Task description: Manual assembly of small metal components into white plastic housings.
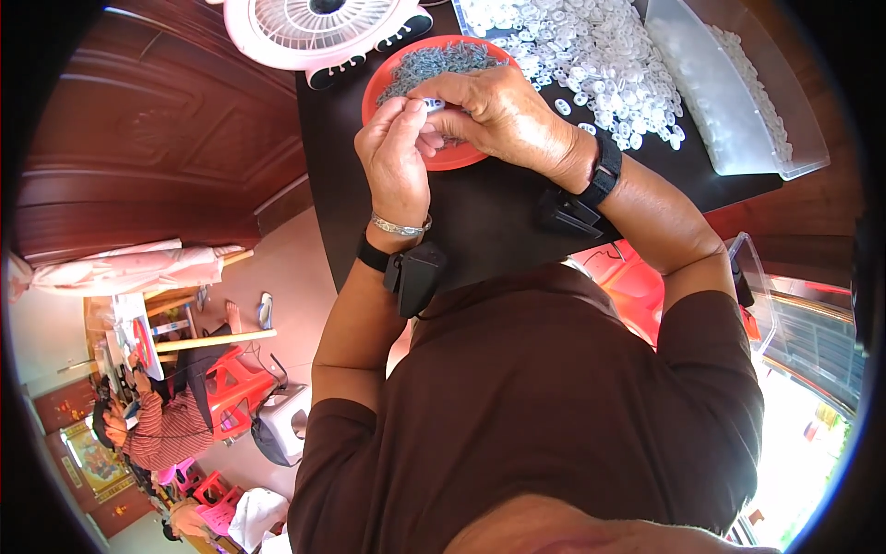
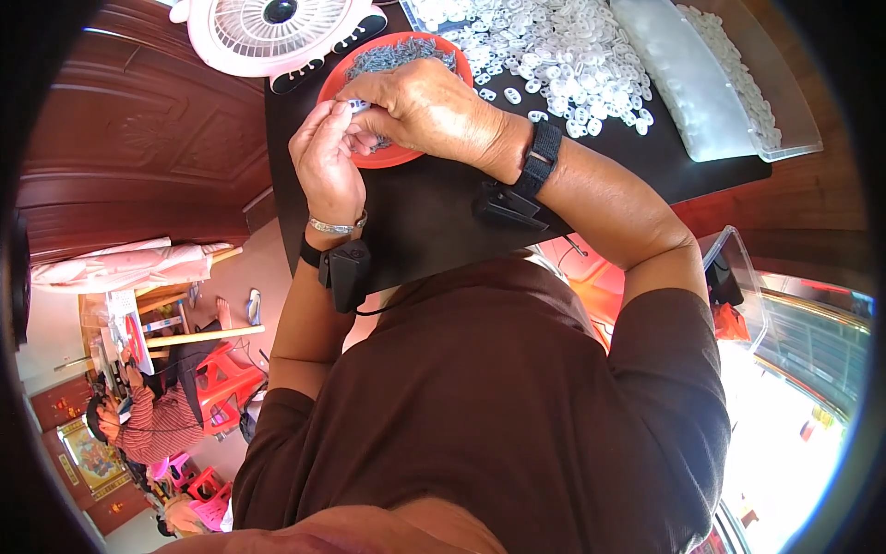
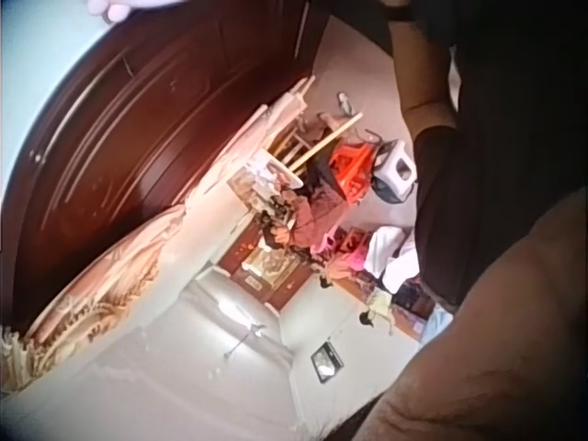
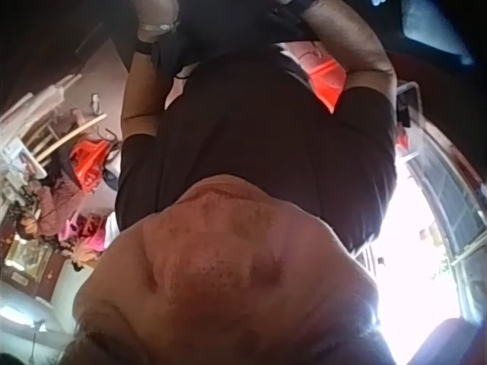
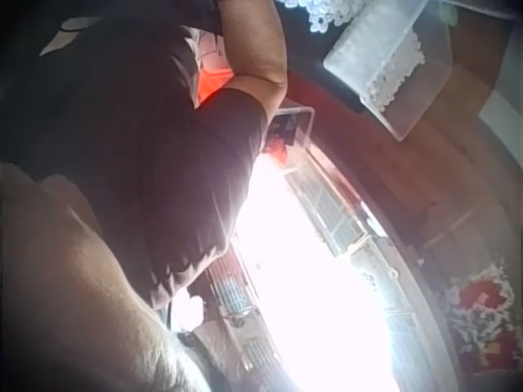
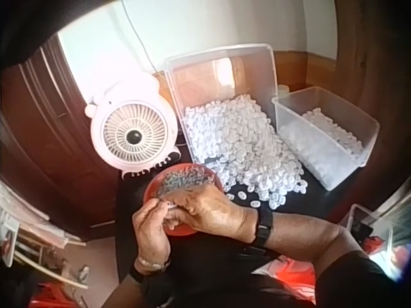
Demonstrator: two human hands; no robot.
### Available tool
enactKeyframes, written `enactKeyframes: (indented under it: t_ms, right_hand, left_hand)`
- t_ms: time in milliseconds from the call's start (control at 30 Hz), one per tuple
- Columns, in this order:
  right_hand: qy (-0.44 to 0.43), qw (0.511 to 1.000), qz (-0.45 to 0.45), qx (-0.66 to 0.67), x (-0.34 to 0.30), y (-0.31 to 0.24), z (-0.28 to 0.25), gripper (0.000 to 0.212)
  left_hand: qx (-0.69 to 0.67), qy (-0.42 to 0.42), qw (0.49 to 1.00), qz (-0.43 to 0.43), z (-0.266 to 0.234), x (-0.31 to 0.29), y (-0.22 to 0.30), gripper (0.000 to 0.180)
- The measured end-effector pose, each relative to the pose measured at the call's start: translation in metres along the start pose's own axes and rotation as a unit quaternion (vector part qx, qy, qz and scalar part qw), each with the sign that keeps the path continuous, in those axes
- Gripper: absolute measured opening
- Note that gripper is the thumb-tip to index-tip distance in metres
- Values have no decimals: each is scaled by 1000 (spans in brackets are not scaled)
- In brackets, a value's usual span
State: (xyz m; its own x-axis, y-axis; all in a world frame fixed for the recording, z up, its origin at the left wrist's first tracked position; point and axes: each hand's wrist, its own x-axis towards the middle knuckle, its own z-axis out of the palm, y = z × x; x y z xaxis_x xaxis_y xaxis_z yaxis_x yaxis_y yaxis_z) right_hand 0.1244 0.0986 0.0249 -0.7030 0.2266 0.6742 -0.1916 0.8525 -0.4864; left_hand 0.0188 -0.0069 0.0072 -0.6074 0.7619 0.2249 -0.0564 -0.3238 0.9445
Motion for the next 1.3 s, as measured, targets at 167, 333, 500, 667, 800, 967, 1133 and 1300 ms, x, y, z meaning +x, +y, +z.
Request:
enactKeyframes:
  t_ms: [167,333,500,667,800,967,1133,1300]
  right_hand:
    - [-5,1000,2,-19,-2,2,0,24]
    - [-18,1000,10,-8,0,7,3,20]
    - [71,991,-11,-111,9,9,-17,22]
    - [304,905,79,-289,33,17,-119,22]
    - [351,758,163,-525,-3,53,-200,26]
    - [286,820,126,-479,-6,46,-184,27]
    - [-79,961,139,-227,-7,81,-106,16]
    - [-231,910,186,-290,-19,87,-74,19]
  left_hand:
    - [-15,2,1000,-6,2,0,-4,19]
    - [-15,-6,999,-29,-5,6,-13,20]
    - [-10,0,1000,-22,-3,8,-11,23]
    - [-25,1,1000,-6,-9,8,-4,20]
    - [-23,-25,999,-21,-1,11,-5,20]
    - [-9,-21,1000,-21,-3,9,-5,20]
    - [-7,-17,1000,-22,-8,12,-9,19]
    - [1,-28,999,-40,-8,16,-11,20]
